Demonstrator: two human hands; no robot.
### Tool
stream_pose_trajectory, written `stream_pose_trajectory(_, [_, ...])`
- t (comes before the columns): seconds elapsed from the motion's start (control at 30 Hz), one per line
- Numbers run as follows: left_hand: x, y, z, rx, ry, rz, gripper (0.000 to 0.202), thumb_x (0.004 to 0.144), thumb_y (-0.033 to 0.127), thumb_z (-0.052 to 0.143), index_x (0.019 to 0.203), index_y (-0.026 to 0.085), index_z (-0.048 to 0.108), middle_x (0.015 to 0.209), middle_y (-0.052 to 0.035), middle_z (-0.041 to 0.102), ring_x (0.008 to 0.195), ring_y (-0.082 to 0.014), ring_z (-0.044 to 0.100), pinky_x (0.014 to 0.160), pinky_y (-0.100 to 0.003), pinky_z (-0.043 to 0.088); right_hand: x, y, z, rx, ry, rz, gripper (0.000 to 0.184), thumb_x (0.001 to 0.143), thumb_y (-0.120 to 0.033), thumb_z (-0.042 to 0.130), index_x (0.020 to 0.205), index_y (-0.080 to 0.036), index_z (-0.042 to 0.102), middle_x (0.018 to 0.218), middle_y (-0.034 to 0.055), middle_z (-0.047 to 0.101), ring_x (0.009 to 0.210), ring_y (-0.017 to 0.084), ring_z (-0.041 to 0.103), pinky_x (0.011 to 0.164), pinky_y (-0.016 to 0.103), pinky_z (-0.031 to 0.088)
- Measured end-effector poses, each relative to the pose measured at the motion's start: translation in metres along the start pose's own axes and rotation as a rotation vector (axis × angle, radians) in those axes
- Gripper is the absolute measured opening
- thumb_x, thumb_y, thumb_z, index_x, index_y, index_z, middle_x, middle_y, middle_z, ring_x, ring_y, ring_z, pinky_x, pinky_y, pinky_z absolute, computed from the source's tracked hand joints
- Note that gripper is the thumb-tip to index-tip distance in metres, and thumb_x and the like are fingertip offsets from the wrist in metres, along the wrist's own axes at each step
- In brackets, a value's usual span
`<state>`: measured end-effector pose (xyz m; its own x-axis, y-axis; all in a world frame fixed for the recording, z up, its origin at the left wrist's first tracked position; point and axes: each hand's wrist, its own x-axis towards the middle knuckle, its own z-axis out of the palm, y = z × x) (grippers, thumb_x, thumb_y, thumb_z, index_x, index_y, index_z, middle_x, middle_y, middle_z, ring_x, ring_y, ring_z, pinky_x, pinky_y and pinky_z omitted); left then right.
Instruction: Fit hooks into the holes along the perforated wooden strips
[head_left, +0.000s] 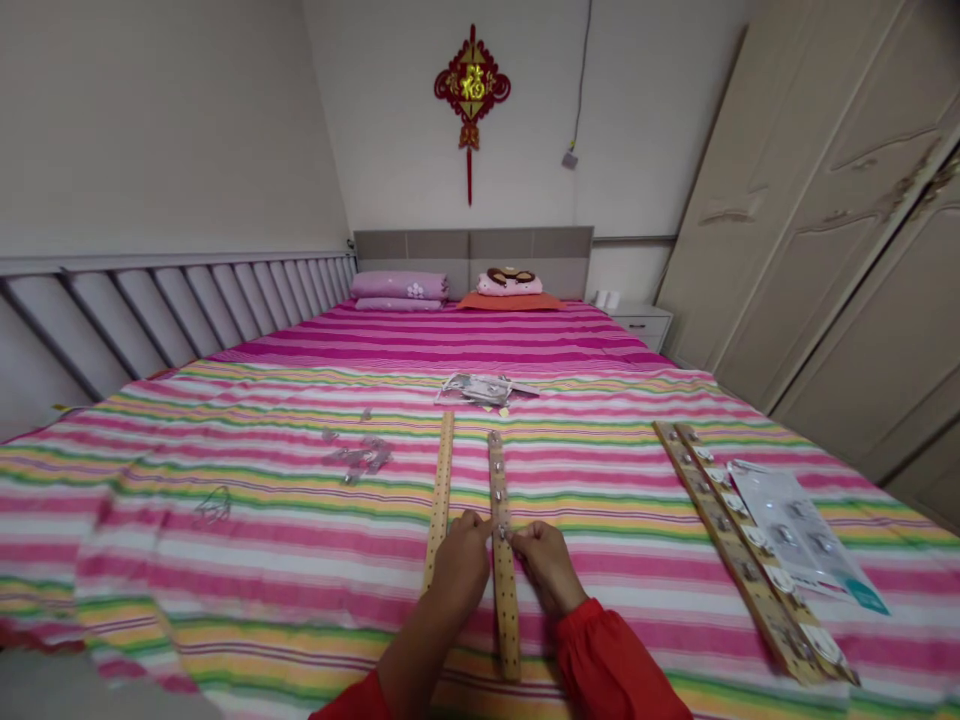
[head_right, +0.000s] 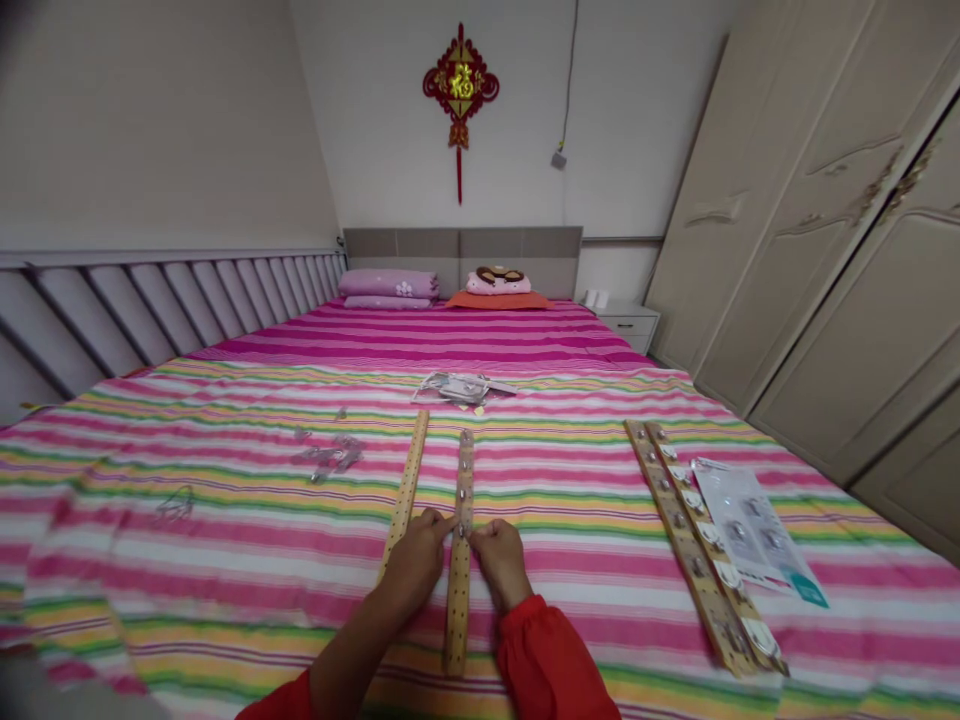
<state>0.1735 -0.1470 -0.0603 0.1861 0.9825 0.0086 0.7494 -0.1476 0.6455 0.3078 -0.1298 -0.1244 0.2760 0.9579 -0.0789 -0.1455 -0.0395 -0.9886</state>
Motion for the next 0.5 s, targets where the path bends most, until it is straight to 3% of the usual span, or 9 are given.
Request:
stream_pose_trajectory(0.37, [0.0053, -0.0043, 0.0035, -0.012, 0.023, 0.009, 0.032, 0.087, 0.02, 0.043, 0.1, 0.028, 0.072, 0.091, -0.0073, 0.055, 0.094, -0.0235, 0.051, 0.083, -0.031, 0.039, -0.0009, -0.0047, -0.0027, 0.089, -0.06, 0.089, 0.029, 0.043, -0.026, 0.078, 0.052, -0.02, 0.051, 0.038, -0.0076, 0.046, 0.04, 0.011, 0.043, 0.041, 0.025, 0.028])
stream_pose_trajectory(0.5, [0.0041, -0.0083, 0.0042, -0.05, 0.006, 0.043, 0.04, 0.084, 0.012, 0.041, 0.107, 0.028, 0.07, 0.093, -0.0079, 0.057, 0.095, -0.0222, 0.052, 0.086, -0.029, 0.04, -0.0081, -0.0049, -0.0089, 0.178, -0.066, 0.149, 0.03, 0.045, -0.03, 0.08, 0.056, -0.019, 0.054, 0.039, -0.0084, 0.044, 0.038, 0.008, 0.036, 0.04, 0.023, 0.024])
